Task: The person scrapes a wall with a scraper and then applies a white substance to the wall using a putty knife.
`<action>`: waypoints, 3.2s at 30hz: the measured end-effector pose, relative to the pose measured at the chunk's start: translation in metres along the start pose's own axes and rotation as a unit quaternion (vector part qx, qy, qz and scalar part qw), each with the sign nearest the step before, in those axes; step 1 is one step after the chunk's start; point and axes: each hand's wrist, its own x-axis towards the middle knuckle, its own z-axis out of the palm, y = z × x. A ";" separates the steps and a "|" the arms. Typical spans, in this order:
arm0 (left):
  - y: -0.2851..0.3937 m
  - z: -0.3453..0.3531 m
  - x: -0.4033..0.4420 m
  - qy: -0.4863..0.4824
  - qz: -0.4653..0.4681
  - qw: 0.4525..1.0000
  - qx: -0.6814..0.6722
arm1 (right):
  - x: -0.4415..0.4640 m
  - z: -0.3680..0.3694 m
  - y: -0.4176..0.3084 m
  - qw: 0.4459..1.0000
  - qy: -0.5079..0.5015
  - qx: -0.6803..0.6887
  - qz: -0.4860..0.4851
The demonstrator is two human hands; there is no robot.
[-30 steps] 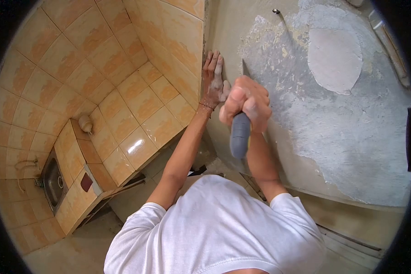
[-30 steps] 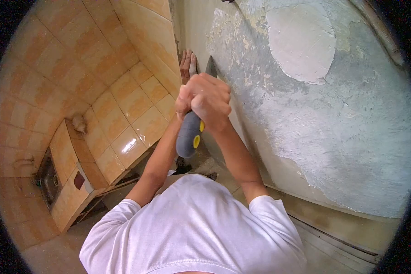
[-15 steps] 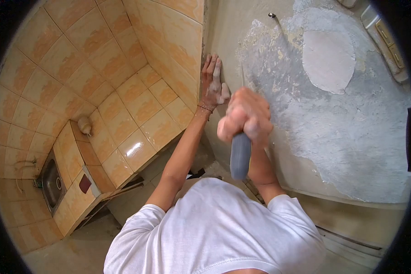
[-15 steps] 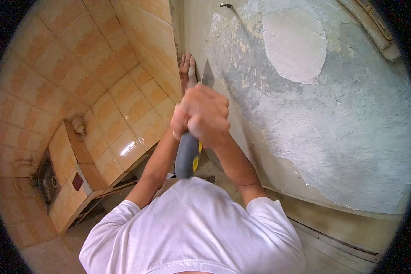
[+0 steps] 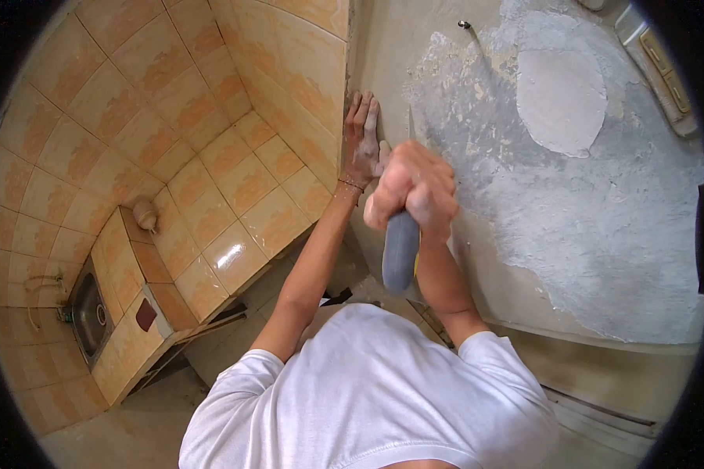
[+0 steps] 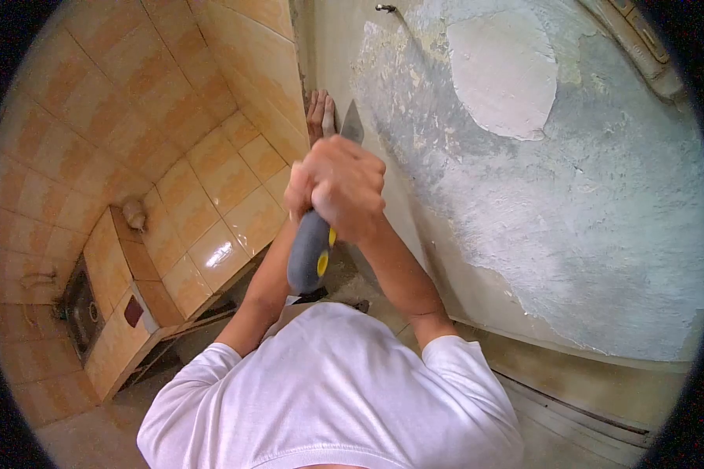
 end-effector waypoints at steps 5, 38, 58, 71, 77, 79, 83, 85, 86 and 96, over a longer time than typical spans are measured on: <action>0.035 -0.038 0.054 -0.465 -0.339 0.815 0.065 | -0.011 0.012 0.020 0.998 0.019 -0.058 -0.010; -0.003 -0.002 -0.022 -0.102 -0.193 0.964 -0.152 | -0.022 -0.008 0.017 0.997 0.005 -0.027 0.066; -0.011 0.000 -0.026 -0.065 -0.027 0.996 -0.051 | -0.015 -0.001 0.013 0.990 0.027 -0.115 0.079; -0.022 0.011 -0.022 -0.036 0.006 0.998 -0.057 | -0.004 0.001 0.014 0.999 0.037 -0.024 0.010; -0.016 0.008 -0.026 -0.051 -0.021 0.998 -0.025 | -0.008 0.001 0.000 0.993 0.111 0.019 0.020; -0.012 0.002 -0.022 -0.059 -0.025 0.998 -0.017 | -0.020 0.008 0.020 0.987 0.124 -0.056 0.082; -0.017 0.007 -0.019 -0.043 -0.006 0.999 -0.026 | -0.007 0.006 0.004 0.991 0.108 -0.073 0.019; -0.005 -0.001 -0.023 -0.051 -0.019 0.998 -0.037 | -0.012 0.009 0.003 0.989 0.143 0.005 0.028; 0.007 -0.007 -0.021 -0.046 -0.098 0.985 -0.136 | -0.016 0.010 0.012 0.993 0.116 -0.007 0.029; -0.013 0.002 -0.024 -0.042 0.003 0.997 -0.070 | -0.014 0.014 0.038 0.991 0.062 -0.097 -0.068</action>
